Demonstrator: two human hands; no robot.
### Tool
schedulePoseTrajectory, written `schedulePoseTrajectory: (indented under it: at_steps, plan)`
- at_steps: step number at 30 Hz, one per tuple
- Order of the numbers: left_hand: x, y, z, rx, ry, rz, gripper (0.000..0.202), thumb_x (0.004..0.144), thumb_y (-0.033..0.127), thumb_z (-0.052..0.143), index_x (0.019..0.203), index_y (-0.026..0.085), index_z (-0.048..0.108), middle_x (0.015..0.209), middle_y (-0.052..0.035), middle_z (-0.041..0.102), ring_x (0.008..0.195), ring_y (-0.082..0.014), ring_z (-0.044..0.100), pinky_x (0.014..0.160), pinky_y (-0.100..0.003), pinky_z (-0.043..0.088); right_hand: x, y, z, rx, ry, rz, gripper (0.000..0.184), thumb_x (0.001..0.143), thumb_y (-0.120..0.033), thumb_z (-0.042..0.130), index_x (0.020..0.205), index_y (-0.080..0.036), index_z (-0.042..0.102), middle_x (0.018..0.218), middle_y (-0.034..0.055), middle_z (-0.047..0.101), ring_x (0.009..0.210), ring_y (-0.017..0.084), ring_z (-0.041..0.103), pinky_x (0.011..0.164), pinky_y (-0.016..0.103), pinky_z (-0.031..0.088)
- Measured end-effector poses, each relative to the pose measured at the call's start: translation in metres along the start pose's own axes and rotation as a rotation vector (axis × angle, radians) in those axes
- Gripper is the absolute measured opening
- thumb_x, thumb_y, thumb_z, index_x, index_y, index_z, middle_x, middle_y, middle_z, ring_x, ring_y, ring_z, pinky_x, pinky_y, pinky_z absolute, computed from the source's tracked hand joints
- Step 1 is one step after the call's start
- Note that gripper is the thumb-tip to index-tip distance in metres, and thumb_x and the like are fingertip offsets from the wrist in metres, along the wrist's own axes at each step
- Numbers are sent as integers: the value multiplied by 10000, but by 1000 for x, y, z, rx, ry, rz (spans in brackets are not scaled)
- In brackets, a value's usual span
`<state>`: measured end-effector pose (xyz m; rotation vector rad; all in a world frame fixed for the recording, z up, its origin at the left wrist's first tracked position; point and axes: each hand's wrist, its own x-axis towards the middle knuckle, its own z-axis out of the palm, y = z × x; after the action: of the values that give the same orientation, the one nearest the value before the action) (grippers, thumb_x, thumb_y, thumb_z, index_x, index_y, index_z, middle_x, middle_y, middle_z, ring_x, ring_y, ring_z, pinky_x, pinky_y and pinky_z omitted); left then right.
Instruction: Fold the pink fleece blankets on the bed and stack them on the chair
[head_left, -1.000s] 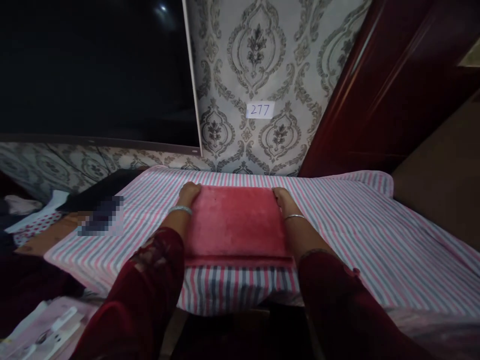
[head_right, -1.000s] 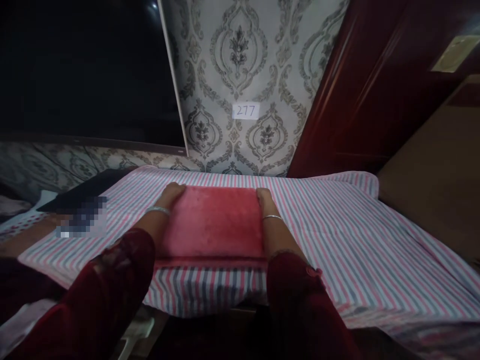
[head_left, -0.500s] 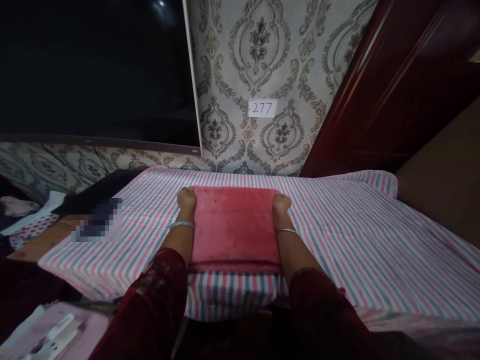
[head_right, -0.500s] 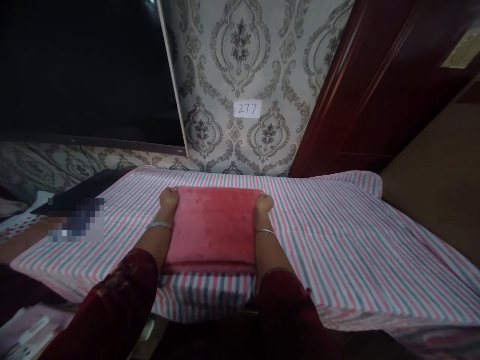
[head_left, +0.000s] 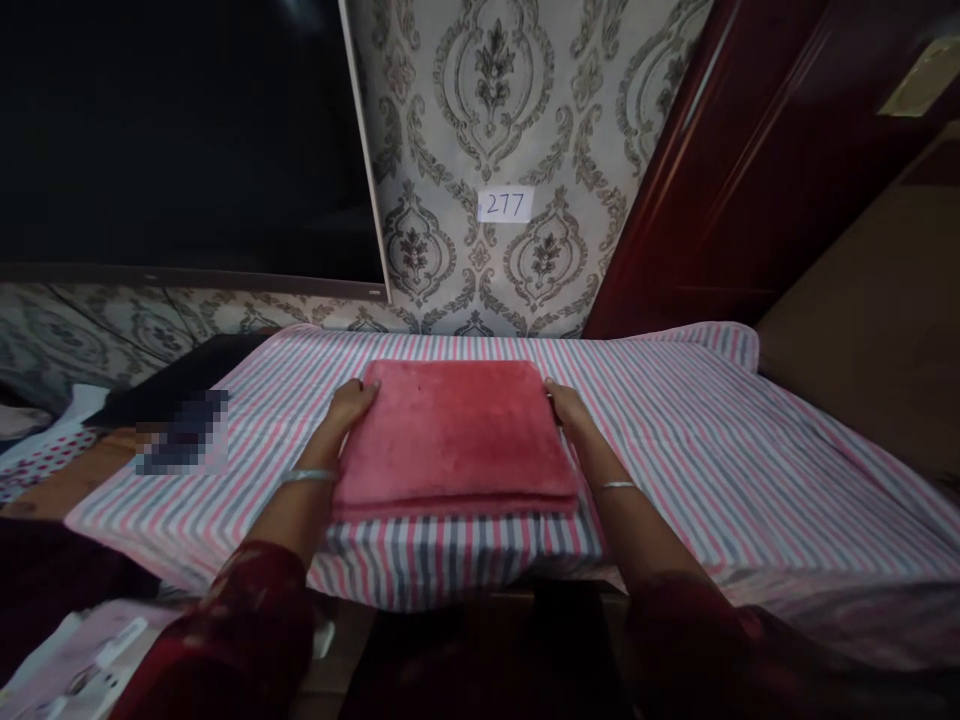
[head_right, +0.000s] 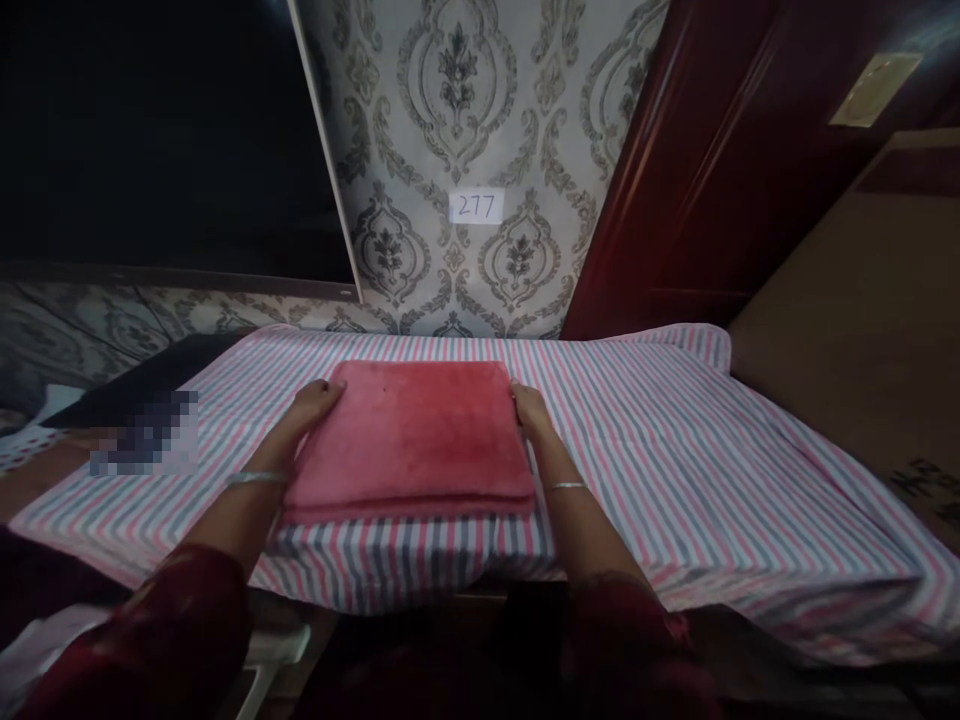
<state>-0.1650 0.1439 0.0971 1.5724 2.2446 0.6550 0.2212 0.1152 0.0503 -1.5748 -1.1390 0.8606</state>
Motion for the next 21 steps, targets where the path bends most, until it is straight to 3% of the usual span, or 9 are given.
schedulePoseTrajectory:
  at_steps: [4,6,11,15,18,21]
  plan:
    - [-46,-34,-5,65,-55,89,390,897,499,514,997,155,670,1012,-173,750,963,-324,712,761,-360,504,-47,12,-8,256,-171,67,457,749,-681,619,736,-225,611,649,43,651,649,222,595,601,327,472]
    - [-66,-45,-5,119,-58,129,400,901,514,496,1023,163,645,963,-164,748,918,-327,714,718,-358,492,-64,17,-10,269,-186,54,446,712,-674,652,738,-231,605,686,42,661,673,221,588,622,325,474]
    - [-93,-50,1,258,-6,125,278,951,417,433,1032,194,577,957,-184,740,901,-346,712,692,-370,465,-77,30,-13,-41,28,-142,403,728,-629,592,636,-243,515,608,-12,529,631,172,468,594,286,369]
    - [-97,-52,7,172,57,93,181,941,333,404,912,218,541,926,-186,726,926,-333,706,733,-365,475,-75,38,-12,-87,117,-114,417,723,-624,583,584,-252,458,562,-19,465,607,168,443,582,292,346]
    - [-101,-64,4,-3,97,153,185,900,394,431,875,239,530,811,-109,698,833,-297,694,700,-348,477,-85,40,-16,60,66,-60,427,719,-656,631,707,-233,573,642,11,578,661,198,531,607,303,420]
    - [-113,-80,1,-147,111,198,371,842,561,472,1004,238,555,703,-23,640,680,-256,643,610,-329,458,-108,42,-24,229,-10,-31,542,738,-652,681,1062,-219,649,765,29,673,722,225,612,646,320,491]
